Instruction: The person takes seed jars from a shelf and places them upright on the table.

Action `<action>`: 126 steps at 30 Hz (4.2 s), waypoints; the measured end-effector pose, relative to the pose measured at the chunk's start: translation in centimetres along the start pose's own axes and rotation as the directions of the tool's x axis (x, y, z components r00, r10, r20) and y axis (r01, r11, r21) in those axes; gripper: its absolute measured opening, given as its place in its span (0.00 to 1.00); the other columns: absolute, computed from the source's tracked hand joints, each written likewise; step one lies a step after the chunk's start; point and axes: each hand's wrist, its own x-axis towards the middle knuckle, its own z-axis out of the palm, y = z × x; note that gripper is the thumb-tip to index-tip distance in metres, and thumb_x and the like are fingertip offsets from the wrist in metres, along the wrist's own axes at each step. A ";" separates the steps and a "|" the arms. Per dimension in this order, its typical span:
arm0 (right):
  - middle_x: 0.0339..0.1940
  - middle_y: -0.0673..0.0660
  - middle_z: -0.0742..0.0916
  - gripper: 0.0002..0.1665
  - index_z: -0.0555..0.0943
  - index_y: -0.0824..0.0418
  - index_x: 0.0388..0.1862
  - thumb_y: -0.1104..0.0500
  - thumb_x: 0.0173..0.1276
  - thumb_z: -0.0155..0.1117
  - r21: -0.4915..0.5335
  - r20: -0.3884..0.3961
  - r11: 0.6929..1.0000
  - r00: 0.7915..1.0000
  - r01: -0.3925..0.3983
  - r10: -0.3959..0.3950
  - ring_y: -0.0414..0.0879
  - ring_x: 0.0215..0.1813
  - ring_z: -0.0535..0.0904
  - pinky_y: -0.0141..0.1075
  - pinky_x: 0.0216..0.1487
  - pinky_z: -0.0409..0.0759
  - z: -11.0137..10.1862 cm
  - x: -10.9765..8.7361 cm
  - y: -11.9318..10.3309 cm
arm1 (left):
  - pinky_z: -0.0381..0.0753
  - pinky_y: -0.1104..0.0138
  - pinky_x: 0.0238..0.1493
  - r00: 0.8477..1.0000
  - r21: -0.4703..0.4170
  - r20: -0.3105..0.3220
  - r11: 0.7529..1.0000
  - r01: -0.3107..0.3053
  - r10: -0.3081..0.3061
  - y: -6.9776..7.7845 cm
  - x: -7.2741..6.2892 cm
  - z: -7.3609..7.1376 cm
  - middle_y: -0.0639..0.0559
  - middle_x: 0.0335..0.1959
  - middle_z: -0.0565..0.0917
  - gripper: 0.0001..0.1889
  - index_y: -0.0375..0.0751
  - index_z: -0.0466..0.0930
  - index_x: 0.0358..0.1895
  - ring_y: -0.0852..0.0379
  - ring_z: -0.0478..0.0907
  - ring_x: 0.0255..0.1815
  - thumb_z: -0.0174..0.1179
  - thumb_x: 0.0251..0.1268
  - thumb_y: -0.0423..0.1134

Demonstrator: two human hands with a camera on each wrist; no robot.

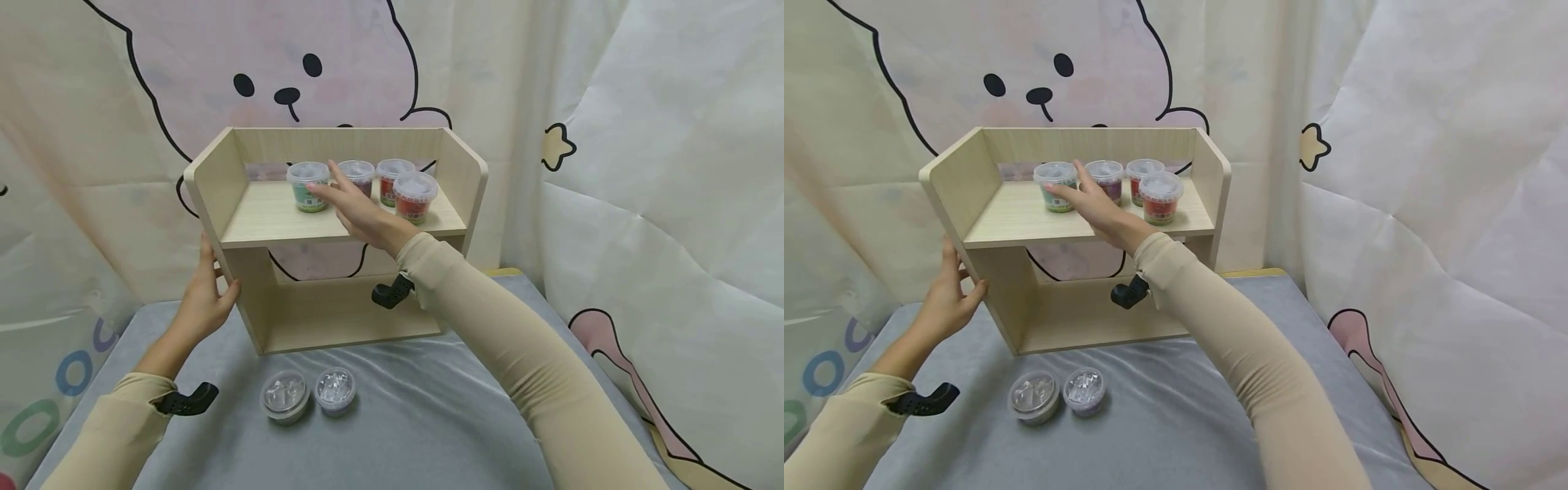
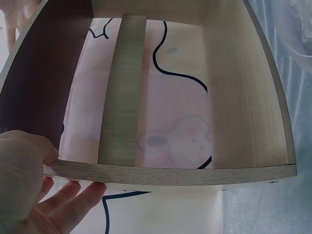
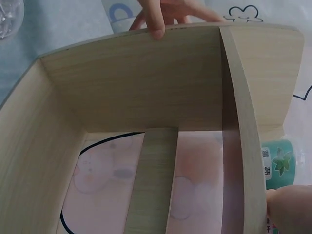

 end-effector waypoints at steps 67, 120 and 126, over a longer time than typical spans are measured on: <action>0.77 0.55 0.70 0.43 0.56 0.47 0.82 0.48 0.74 0.63 -0.334 -0.137 0.942 0.988 0.018 -0.067 0.49 0.78 0.67 0.44 0.78 0.67 1.5 1.7 1.1 | 0.81 0.34 0.39 0.999 0.056 -0.021 0.997 0.044 -0.043 0.2 -0.7 0.7 0.24 0.72 0.61 0.53 0.52 0.27 0.82 0.20 0.75 0.55 0.54 0.64 0.24; 0.58 0.62 0.82 0.40 0.66 0.60 0.67 0.65 0.58 0.75 -0.360 0.020 0.910 0.976 0.207 -0.215 0.48 0.56 0.82 0.35 0.59 0.83 -1.8 -14.3 12.8 | 0.83 0.34 0.33 0.999 0.015 -0.035 1.000 0.028 -0.027 -0.4 -0.6 0.6 0.25 0.71 0.64 0.53 0.55 0.32 0.82 0.16 0.74 0.55 0.55 0.61 0.22; 0.60 0.64 0.80 0.40 0.64 0.63 0.67 0.64 0.59 0.75 -0.344 0.029 0.926 0.988 0.154 -0.154 0.50 0.60 0.80 0.34 0.59 0.83 -2.1 -15.2 15.3 | 0.79 0.30 0.41 0.999 0.024 -0.010 0.999 0.045 -0.045 -0.3 -0.6 0.6 0.25 0.74 0.61 0.53 0.54 0.28 0.82 0.15 0.72 0.57 0.54 0.63 0.23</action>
